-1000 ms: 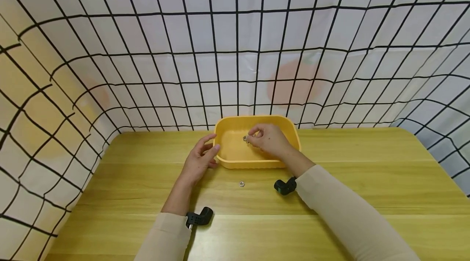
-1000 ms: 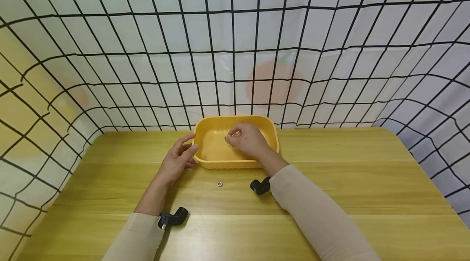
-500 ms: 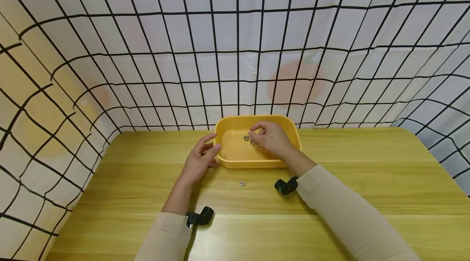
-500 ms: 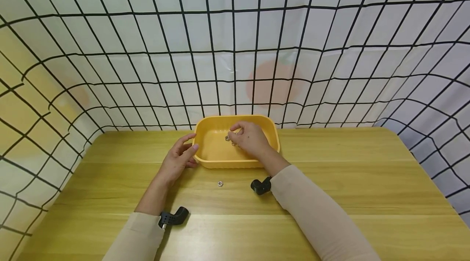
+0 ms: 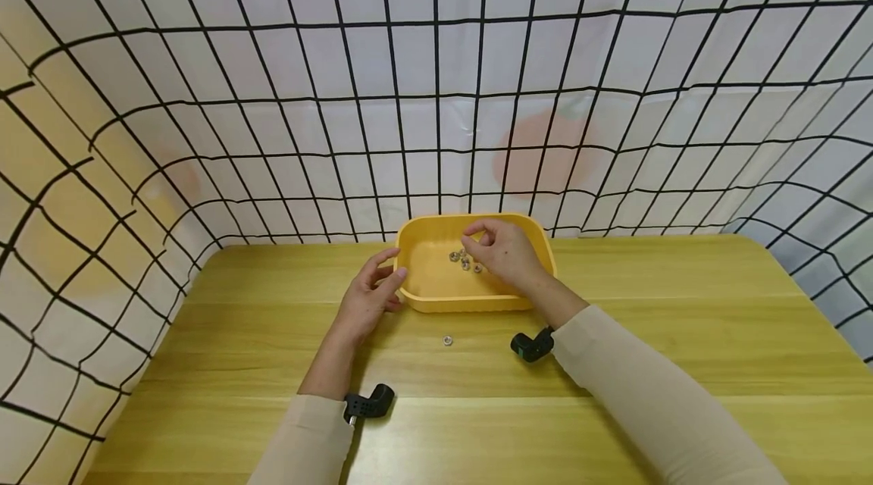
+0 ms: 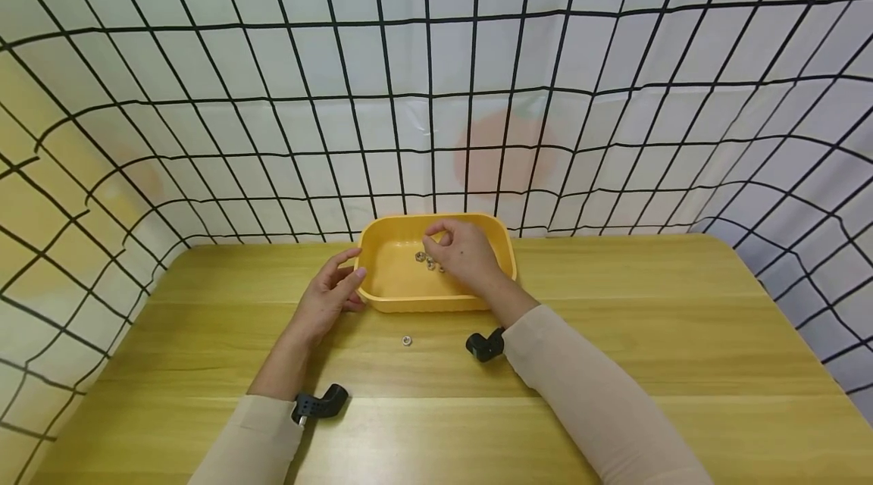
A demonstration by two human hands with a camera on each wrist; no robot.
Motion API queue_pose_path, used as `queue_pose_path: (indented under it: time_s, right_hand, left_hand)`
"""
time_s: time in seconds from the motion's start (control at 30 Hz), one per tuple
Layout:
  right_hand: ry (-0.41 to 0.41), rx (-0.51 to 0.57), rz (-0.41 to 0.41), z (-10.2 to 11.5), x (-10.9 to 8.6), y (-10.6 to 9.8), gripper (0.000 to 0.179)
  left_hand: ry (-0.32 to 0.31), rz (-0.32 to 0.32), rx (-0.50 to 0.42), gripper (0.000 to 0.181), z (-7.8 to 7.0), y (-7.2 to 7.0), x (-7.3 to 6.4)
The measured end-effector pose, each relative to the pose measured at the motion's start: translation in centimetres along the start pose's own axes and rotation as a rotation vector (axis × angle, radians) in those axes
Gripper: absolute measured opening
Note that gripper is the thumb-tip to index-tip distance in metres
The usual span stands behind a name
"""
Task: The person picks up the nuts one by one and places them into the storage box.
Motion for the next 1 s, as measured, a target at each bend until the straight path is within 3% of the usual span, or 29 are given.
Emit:
queue_pose_path:
  time_s: [0.23,0.57,1.0]
  right_hand:
    - [-0.013,0.034,0.020,1.0,-1.1,-0.3,0.027]
    - [-0.066,0.098,0.067,2.4,-3.8,0.1,0.021]
    - [-0.079,0.063,0.081,2.8,-7.2,0.7,0.020]
  left_hand:
    - [-0.003,0.009,-0.001,0.047,0.0,0.1,0.0]
    - [-0.002,0.000,0.002,0.046,-0.1,0.0,-0.1]
    - [0.002,0.006,0.002,0.049,-0.2,0.0,-0.1]
Point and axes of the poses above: each hand's wrist, its own x-axis towards the middle knuckle, its own y-axis out of the palm, z = x × y, the point moved 9 cm from there along x, towards the middle knuckle
